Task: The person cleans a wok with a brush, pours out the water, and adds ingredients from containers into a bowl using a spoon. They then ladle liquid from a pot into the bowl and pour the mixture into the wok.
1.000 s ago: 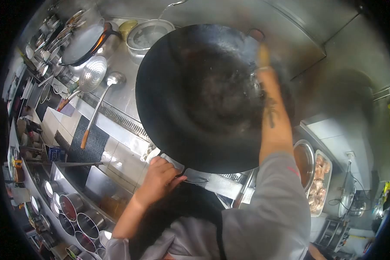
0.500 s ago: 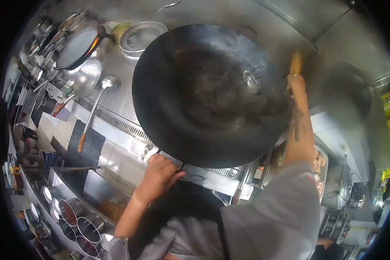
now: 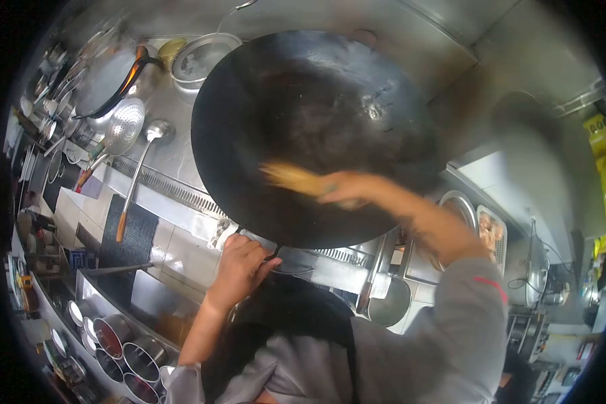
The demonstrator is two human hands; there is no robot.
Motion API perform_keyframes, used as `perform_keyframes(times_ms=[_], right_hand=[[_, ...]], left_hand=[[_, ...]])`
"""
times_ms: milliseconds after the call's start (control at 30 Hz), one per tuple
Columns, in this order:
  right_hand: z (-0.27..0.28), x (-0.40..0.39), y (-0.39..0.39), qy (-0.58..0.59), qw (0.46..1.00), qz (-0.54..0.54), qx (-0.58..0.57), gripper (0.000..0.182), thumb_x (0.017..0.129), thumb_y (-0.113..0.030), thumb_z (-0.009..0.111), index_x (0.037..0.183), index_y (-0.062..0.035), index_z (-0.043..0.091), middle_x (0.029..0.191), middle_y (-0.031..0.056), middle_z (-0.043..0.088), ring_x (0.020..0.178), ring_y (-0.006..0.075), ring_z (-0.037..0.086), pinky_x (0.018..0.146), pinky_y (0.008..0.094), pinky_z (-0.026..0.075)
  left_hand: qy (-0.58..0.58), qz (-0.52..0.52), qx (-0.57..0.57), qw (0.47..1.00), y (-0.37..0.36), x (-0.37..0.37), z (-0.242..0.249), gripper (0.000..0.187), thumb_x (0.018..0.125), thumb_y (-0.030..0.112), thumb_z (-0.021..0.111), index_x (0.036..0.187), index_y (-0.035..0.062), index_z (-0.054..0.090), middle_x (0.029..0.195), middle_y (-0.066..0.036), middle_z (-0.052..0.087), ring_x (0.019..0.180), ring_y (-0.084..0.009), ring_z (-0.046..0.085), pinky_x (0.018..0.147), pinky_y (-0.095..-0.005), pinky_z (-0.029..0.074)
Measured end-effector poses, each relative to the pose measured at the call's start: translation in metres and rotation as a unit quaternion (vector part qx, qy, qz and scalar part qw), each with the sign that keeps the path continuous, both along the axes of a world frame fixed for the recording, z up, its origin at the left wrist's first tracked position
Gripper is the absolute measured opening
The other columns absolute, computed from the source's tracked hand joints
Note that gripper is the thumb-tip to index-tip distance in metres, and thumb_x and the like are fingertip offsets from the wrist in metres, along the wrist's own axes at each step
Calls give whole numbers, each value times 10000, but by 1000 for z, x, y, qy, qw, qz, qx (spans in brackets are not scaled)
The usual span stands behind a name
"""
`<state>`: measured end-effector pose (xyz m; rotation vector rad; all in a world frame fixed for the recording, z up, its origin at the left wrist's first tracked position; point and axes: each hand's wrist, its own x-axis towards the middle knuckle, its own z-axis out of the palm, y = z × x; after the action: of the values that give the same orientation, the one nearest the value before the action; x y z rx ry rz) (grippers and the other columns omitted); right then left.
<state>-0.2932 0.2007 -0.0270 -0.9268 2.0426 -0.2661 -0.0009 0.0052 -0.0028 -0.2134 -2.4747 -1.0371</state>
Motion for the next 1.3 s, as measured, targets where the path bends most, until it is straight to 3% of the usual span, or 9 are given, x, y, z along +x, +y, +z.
perform_keyframes(times_ms=[133, 233, 467, 567, 700, 833, 967, 1167, 1300], right_hand=[[49, -176, 159, 546, 808, -197, 106, 298, 867, -272, 587, 1059, -51, 638, 795, 136, 665, 669, 239, 651, 630, 347, 523], [127, -186, 118, 282, 797, -521, -122, 299, 850, -305, 606, 1024, -62, 612, 727, 92, 647, 635, 225, 656, 512, 392, 517], [-57, -78, -17, -3, 947, -266, -178, 393, 776, -335, 715, 1044, -64, 621, 771, 82, 625, 703, 208, 617, 557, 388, 498], [21, 41, -50, -61, 995, -80, -1, 401, 824, -381, 705, 1090, -116, 565, 716, 25, 556, 580, 149, 572, 431, 311, 471], [76, -27, 68, -51, 973, -42, 219, 727, 761, -610, 684, 1315, -159, 548, 1155, 125, 616, 1046, 259, 591, 848, 375, 500], [121, -153, 165, 583, 733, -336, 102, 289, 849, -248, 627, 1000, -4, 657, 925, 189, 689, 928, 298, 686, 771, 397, 528], [123, -149, 99, 353, 753, -506, -227, 289, 845, -226, 623, 1018, 6, 630, 887, 178, 690, 839, 282, 691, 700, 398, 523], [-25, -44, -20, 221, 970, -90, 55, 364, 804, -285, 679, 1071, -41, 632, 880, 152, 689, 806, 242, 658, 706, 405, 505], [25, -71, 41, 80, 981, -162, 67, 317, 806, -284, 684, 1028, -60, 652, 829, 159, 672, 739, 326, 638, 681, 419, 499]], left_hand=[[7, -1, 0, 1000, 1, 2, -1, 209, 695, 137, 789, 819, 60, 639, 736, -51, 590, 726, -263, 548, 732, -382, 407], [2, 1, -3, 1000, 3, 0, -1, 202, 705, 138, 782, 822, 57, 639, 737, -57, 594, 719, -264, 549, 726, -381, 405], [10, 6, -7, 1000, 8, -1, 0, 194, 711, 149, 777, 817, 58, 643, 737, -61, 599, 712, -264, 545, 709, -382, 396], [2, 1, -7, 1000, 6, 0, -3, 198, 708, 158, 778, 817, 61, 644, 738, -64, 599, 712, -264, 548, 710, -385, 397], [14, 3, -7, 1000, 6, -1, 0, 173, 727, 158, 760, 786, 76, 620, 729, -52, 565, 720, -262, 533, 709, -388, 393], [26, -2, 0, 1000, 5, -1, -4, 170, 732, 158, 757, 789, 75, 620, 731, -52, 561, 718, -260, 529, 705, -389, 394], [20, 1, 0, 1000, 6, -1, 1, 171, 731, 155, 758, 797, 73, 623, 740, -51, 564, 724, -258, 532, 702, -388, 396], [11, -3, -11, 1000, 7, -1, -4, 171, 732, 155, 757, 808, 72, 628, 733, -52, 567, 722, -261, 536, 709, -388, 401], [19, -6, -17, 1000, 7, 1, -2, 174, 740, 163, 751, 811, 63, 628, 734, -59, 573, 724, -272, 538, 715, -397, 404]])
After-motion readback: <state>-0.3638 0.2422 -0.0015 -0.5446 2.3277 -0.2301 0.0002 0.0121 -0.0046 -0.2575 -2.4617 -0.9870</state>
